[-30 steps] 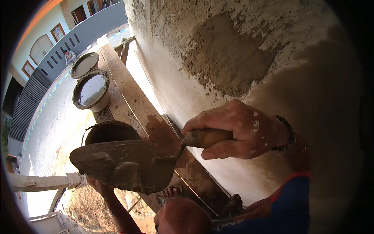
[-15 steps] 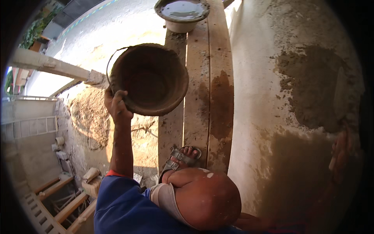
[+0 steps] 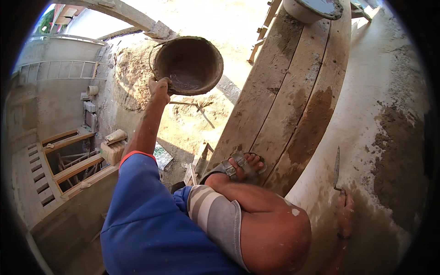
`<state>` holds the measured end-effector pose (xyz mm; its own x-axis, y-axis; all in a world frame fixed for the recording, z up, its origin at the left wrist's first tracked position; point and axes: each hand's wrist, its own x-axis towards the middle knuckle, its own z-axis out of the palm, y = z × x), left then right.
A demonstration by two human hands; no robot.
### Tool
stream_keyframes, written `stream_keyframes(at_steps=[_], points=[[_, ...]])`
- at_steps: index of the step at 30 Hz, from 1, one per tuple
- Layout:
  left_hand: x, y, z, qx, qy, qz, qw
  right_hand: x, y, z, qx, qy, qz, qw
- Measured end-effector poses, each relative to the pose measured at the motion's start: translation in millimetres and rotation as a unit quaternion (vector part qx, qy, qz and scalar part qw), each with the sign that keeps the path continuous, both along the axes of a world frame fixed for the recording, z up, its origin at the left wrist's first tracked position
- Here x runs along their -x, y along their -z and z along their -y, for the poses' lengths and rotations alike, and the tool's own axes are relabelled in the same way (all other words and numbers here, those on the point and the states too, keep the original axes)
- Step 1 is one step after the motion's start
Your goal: The person applies mortar to a wall from a bucket using a trowel and smooths it across the surface.
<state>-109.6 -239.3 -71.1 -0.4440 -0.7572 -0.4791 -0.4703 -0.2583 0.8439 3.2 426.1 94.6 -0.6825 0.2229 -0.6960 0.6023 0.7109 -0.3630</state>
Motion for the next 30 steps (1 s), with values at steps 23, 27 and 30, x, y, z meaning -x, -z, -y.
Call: stream_keyframes(at_steps=[23,27,30], points=[[-146.2,173.0,128.4,-0.014,0.123,-0.130,0.984,-5.3,37.2,4.3,-0.009,-0.076,-0.009,0.997],[88.3,52.0,-97.0,-0.087,0.290,-0.151,0.941,-4.7,22.2,17.2,0.038,-0.020,-0.002,0.999],[185.8,-38.2,-207.9,-0.164,0.346,-0.172,0.908,-15.1,27.6,11.4,0.046,-0.020,0.014,0.999]])
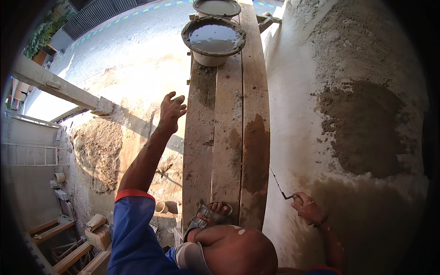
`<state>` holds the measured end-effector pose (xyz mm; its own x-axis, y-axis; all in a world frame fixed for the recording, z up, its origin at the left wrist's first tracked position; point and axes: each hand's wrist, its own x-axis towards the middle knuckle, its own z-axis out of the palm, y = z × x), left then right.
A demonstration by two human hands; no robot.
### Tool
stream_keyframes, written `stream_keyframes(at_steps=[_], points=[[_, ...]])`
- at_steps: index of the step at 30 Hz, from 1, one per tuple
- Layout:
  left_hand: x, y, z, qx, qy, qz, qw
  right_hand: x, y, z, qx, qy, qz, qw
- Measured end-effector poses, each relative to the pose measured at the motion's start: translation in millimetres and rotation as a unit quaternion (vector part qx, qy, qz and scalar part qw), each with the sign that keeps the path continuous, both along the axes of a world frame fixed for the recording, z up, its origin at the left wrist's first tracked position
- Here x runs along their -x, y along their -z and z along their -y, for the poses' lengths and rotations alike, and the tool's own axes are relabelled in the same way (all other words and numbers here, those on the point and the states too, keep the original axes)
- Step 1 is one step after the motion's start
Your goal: The person applies mortar to a wall from a bucket using a trowel and smooths it across the surface.
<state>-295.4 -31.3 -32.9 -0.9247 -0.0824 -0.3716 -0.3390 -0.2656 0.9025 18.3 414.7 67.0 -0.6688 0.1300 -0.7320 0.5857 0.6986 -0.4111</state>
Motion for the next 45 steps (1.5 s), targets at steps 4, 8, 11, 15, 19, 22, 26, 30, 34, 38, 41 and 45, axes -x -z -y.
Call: stream_keyframes(at_steps=[4,8,11,15,19,22,26,30,34,38,41,45], points=[[130.8,11.5,-56.9,-0.150,0.031,-0.063,0.986,-29.8,-4.3,-14.1,-0.014,0.016,0.014,1.000],[203.6,17.8,-106.3,-0.215,-0.126,0.090,0.964,-69.6,-10.4,-30.2,-0.039,0.047,0.023,0.998],[215.0,12.5,-111.0,-0.257,-0.172,0.083,0.948,-98.3,-11.8,-39.2,-0.052,0.052,0.045,0.996],[193.7,-21.7,-144.5,-0.203,-0.233,0.122,0.943,-130.4,-16.0,-43.8,-0.063,0.081,0.035,0.994],[172.4,-18.1,-134.3,-0.216,-0.235,0.106,0.942,-140.8,-11.6,-47.9,-0.078,0.035,0.035,0.996],[149.9,-14.1,-129.3,-0.221,-0.222,0.098,0.945,-151.4,-5.4,-47.8,-0.055,0.081,0.052,0.994],[108.9,-26.1,-150.4,-0.234,-0.191,0.078,0.950,-157.7,0.0,-48.0,-0.074,0.067,0.032,0.994],[53.6,-12.0,-144.1,-0.244,-0.160,0.064,0.954,-138.1,-9.8,-39.0,-0.073,0.050,0.024,0.996],[5.1,-12.2,-140.1,-0.270,-0.118,0.068,0.953,-135.1,-14.1,-35.0,-0.086,-0.011,-0.072,0.994],[-53.3,-12.6,-139.9,-0.280,-0.153,0.064,0.946,-122.7,-26.3,-24.2,-0.078,0.006,-0.085,0.993],[-95.0,-18.3,-143.1,-0.277,-0.144,0.073,0.947,-108.5,-38.6,-17.2,-0.072,0.029,-0.097,0.992],[-147.6,-15.5,-140.4,-0.288,-0.109,0.038,0.951,-67.6,-59.7,-5.2,-0.069,-0.019,-0.160,0.984]])
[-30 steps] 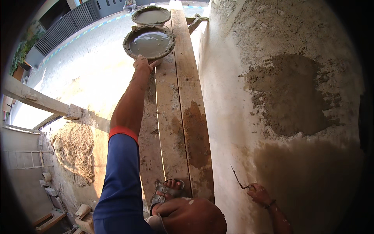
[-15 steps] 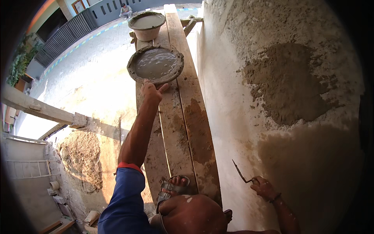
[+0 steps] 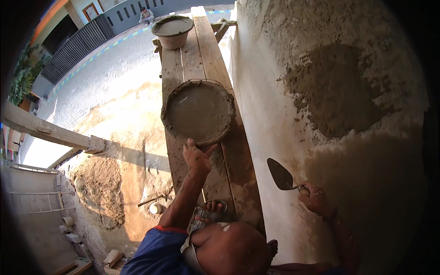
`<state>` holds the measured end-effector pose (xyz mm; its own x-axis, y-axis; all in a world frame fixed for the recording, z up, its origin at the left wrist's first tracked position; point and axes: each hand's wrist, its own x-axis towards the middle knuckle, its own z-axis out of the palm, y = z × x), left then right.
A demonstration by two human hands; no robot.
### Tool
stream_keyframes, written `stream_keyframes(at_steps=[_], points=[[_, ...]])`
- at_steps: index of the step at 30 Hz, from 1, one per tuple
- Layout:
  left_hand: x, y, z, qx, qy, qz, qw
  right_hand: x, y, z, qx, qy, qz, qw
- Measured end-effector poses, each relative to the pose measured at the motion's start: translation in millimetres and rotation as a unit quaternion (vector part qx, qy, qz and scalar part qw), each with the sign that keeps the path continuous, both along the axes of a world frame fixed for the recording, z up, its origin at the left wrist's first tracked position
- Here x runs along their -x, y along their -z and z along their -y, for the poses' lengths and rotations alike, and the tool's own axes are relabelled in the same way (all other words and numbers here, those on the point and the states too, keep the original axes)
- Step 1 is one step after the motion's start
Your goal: The person applies mortar to a wall from a bucket using a trowel and smooths it across the surface.
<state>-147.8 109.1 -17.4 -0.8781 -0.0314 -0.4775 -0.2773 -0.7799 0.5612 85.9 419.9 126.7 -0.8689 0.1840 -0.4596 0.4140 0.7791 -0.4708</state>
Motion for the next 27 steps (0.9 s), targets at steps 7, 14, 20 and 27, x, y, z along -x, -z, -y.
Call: stream_keyframes(at_steps=[7,14,20,27], points=[[-40.3,-6.1,7.3,0.035,-0.003,0.067,0.997,100.4,-24.4,29.8,-0.037,-0.078,-0.118,0.989],[-44.9,0.9,21.0,0.043,0.066,0.008,0.997,144.4,15.3,81.3,-0.088,-0.206,-0.134,0.965],[-45.2,7.1,43.3,0.158,0.060,0.024,0.985,187.1,25.1,113.7,-0.162,-0.467,-0.245,0.834],[-2.9,42.7,81.5,0.412,0.017,-0.132,0.901,275.1,-22.4,124.8,-0.282,-0.319,-0.229,0.875]])
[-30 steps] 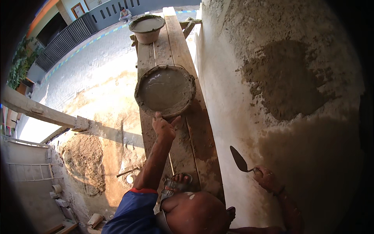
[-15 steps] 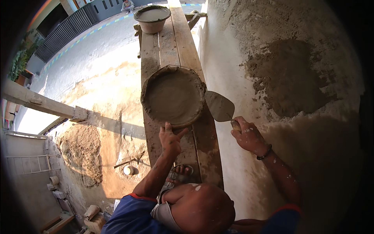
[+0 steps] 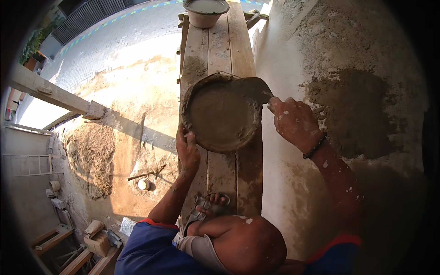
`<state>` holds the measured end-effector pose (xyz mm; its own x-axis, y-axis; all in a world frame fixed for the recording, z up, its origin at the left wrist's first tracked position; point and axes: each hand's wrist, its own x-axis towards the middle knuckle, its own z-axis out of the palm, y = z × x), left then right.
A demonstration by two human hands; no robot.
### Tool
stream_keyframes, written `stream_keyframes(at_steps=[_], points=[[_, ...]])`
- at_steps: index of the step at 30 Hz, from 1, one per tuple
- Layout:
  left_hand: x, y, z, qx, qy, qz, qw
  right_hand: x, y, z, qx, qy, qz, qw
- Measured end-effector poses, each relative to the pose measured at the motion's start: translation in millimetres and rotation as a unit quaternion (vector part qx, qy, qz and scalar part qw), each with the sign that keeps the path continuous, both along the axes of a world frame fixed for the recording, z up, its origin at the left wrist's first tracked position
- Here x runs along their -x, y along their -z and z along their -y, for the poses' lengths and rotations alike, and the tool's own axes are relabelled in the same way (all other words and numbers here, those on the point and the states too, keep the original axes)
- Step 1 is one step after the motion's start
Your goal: The person applies mortar to a wall from a bucket using a trowel and smooths it across the surface.
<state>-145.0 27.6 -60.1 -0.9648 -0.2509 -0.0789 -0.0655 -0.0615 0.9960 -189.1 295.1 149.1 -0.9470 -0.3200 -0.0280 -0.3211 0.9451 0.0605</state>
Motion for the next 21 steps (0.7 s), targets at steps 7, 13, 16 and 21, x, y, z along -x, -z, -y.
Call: stream_keyframes(at_steps=[7,13,16,21], points=[[0.5,-7.8,-13.3,0.237,0.035,-0.039,0.970,39.5,40.9,31.7,-0.069,-0.018,0.022,0.997],[-0.5,-12.7,-11.7,0.239,0.069,-0.025,0.968,49.9,87.6,38.9,-0.050,-0.008,0.241,0.969],[-2.3,-25.2,-9.5,0.237,0.084,-0.005,0.968,39.8,73.1,16.0,0.016,0.003,0.241,0.970],[-3.0,-13.4,-2.8,0.230,0.075,-0.027,0.970,22.3,9.6,25.0,-0.038,-0.005,0.244,0.969]])
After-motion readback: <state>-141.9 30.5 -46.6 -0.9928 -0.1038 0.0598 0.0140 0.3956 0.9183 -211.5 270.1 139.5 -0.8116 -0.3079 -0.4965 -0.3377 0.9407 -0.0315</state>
